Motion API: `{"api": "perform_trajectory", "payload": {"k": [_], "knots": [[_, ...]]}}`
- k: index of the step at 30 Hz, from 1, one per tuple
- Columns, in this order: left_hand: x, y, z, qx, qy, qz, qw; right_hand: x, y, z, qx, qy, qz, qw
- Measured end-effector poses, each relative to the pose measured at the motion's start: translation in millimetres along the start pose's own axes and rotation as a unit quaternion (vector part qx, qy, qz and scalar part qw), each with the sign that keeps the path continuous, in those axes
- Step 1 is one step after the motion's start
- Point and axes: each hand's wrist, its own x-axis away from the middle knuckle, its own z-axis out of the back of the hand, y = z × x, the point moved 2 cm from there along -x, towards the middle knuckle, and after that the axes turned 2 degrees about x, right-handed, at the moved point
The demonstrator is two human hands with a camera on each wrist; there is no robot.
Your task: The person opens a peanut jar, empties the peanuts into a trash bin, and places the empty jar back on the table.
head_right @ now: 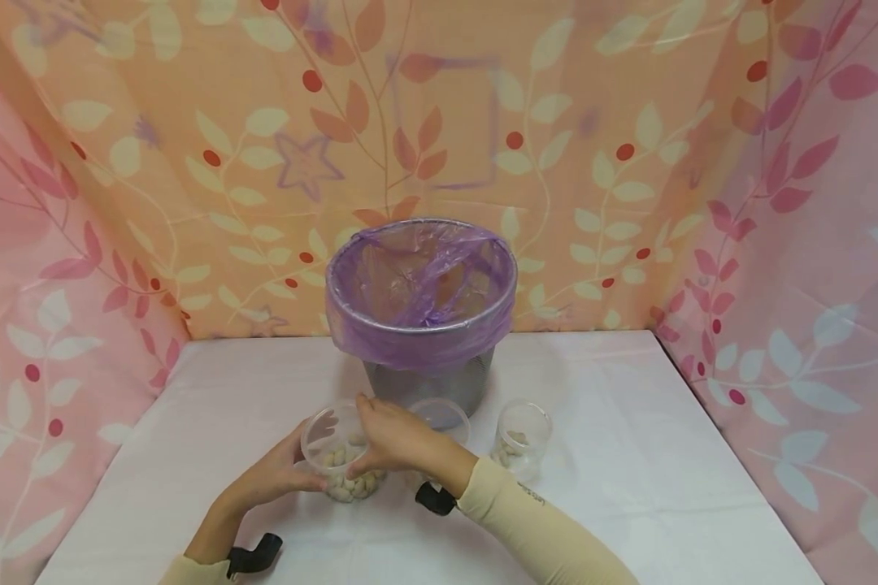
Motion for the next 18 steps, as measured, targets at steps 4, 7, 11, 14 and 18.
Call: {"api": "perform_trajectory", "payload": {"k": [4, 7, 11, 14, 18], "knots": [[-0.5, -0.9, -1.1, -0.005, 0.012, 0.018, 0.9998, -1.4, -1.4, 0.5, 0.001, -0.003, -0.004, 1.0], [-0.9, -0.9, -1.3, -0.006, 0.017, 0.021, 0.9996, -1.9, -1.2, 0.4, -0.005, -0.004, -0.007, 1.0], [-0.7, 0.3, -0.4, -0.007, 0.025, 0.018, 0.9995, -2.3, -0.8, 0.4, -0.018, -0.004, -0.01, 1.0], [-0.5, 2.3, 1.2, -0.014, 0.032, 0.007, 0.9994, -1.9, -1.6, 2.0, -0.033, -0.002, -0.011, 0.999], [-0.8, 6.8, 3.1, -0.031, 0.045, -0.012, 0.9984, -0.8, -2.6, 5.4, -0.053, 0.005, -0.013, 0.998]]}}
